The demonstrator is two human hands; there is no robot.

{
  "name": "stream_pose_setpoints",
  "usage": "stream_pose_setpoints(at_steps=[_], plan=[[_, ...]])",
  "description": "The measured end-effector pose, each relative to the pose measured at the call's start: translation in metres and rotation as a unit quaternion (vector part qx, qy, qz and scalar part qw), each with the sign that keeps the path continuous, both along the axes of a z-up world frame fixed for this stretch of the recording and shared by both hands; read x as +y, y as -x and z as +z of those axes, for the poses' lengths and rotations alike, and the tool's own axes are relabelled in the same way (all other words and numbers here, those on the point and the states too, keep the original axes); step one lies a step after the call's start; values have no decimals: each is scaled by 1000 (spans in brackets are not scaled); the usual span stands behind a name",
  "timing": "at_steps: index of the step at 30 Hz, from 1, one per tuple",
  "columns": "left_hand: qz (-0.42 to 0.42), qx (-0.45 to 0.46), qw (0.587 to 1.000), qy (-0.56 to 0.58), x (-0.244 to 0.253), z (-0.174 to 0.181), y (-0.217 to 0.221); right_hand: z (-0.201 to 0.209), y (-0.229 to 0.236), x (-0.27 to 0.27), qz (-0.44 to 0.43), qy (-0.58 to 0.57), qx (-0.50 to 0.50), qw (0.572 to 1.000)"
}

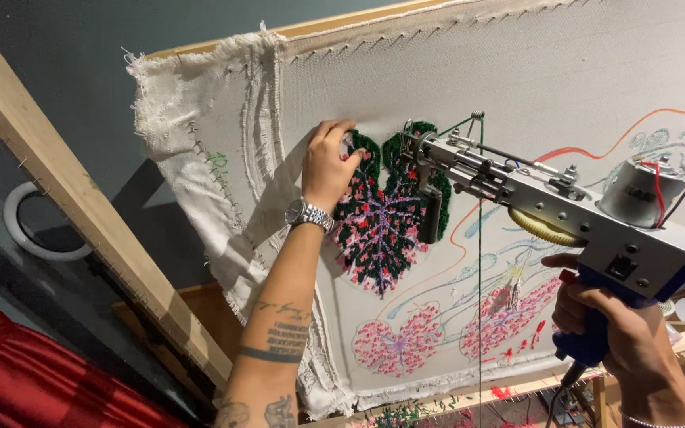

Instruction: Using a tufting gun to create a pattern on a canvas stretched across a frame.

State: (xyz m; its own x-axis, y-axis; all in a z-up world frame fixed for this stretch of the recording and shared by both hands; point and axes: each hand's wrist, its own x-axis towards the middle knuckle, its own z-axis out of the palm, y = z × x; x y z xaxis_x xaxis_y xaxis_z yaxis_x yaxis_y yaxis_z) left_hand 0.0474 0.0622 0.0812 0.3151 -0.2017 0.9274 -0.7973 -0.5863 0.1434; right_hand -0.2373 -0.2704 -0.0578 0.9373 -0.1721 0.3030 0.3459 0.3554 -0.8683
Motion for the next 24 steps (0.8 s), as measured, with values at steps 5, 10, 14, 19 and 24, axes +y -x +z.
stream_pose_setpoints(at_steps=[5, 10, 14, 19, 24], plan=[[-7, 49, 998, 35, -3, 11, 7, -5, 2, 5, -23, 4, 29, 999], [-8, 38, 998, 58, -5, 10, 6, -2, 5, 12, -81, 21, 91, 992], [-35, 39, 995, 79, -5, 9, 1, 2, 6, 17, -59, 21, 53, 997], [-114, 61, 982, 134, 0, 9, -3, 0, 6, 18, -28, 5, 31, 999], [-45, 58, 996, 47, 2, 7, -4, 5, 11, 24, -64, 16, 51, 997]])
